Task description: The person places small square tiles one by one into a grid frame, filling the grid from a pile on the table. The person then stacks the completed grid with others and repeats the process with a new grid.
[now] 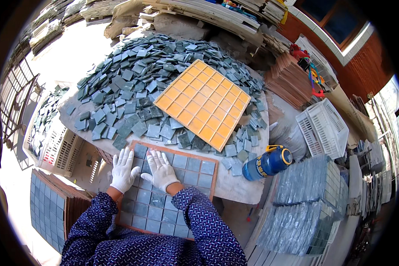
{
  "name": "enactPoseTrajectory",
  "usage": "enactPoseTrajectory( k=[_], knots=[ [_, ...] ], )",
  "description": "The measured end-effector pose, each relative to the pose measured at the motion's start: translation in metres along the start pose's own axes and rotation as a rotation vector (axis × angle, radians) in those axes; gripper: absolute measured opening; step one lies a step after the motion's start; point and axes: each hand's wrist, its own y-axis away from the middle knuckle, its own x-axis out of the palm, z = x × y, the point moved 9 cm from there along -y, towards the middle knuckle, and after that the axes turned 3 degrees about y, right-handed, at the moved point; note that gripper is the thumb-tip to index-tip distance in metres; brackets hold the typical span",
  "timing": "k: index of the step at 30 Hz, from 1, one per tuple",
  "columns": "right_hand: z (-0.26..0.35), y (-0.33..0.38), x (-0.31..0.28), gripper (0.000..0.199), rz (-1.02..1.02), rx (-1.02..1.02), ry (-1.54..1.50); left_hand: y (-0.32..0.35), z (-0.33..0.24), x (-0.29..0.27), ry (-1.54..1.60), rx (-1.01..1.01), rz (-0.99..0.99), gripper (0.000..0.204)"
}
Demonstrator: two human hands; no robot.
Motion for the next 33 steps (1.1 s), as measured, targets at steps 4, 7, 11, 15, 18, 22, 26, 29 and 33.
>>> enactPoseTrajectory(
  k=[4, 7, 11, 15, 18, 22, 26, 29, 33],
  knots=[
    [-0.046, 0.061, -0.05, 0.091, -0.146, 0.202, -0.049, -0.029, -0.037, -0.003, -0.029, 0.239, -0.011, 0.073],
    [-0.127, 0.121, -0.057, 0.094, -0.054, 0.566, 0.18, -0.051, -0.042, 0.016, -0.051, 0.335, 0.045, 0.07],
    [-0.127, 0.127, -0.05, 0.097, 0.095, 0.647, 0.298, -0.063, -0.043, 0.023, -0.063, 0.297, 0.014, 0.072],
    [-0.12, 0.116, -0.051, 0.1, 0.192, 0.658, 0.307, -0.062, -0.047, 0.024, -0.111, 0.272, 0.034, 0.076],
    [-0.112, 0.123, -0.05, 0.1, 0.177, 0.424, 0.296, -0.051, -0.035, 0.025, -0.123, 0.27, 0.1, 0.078],
    [-0.092, 0.17, -0.041, 0.101, 0.153, 0.421, 0.254, -0.019, -0.02, 0.015, -0.091, 0.23, 0.103, 0.079],
    [-0.068, 0.162, -0.046, 0.103, 0.081, 0.565, 0.34, -0.002, -0.023, 0.003, -0.081, 0.177, 0.1, 0.075],
    [-0.046, 0.134, -0.039, 0.101, 0.102, 0.43, 0.301, 0.001, -0.019, 0.004, -0.088, 0.14, 0.084, 0.069],
    [0.015, 0.078, -0.01, 0.098, 0.135, 0.153, 0.139, -0.003, -0.033, 0.004, -0.138, 0.183, 0.069, 0.057]
  ],
)
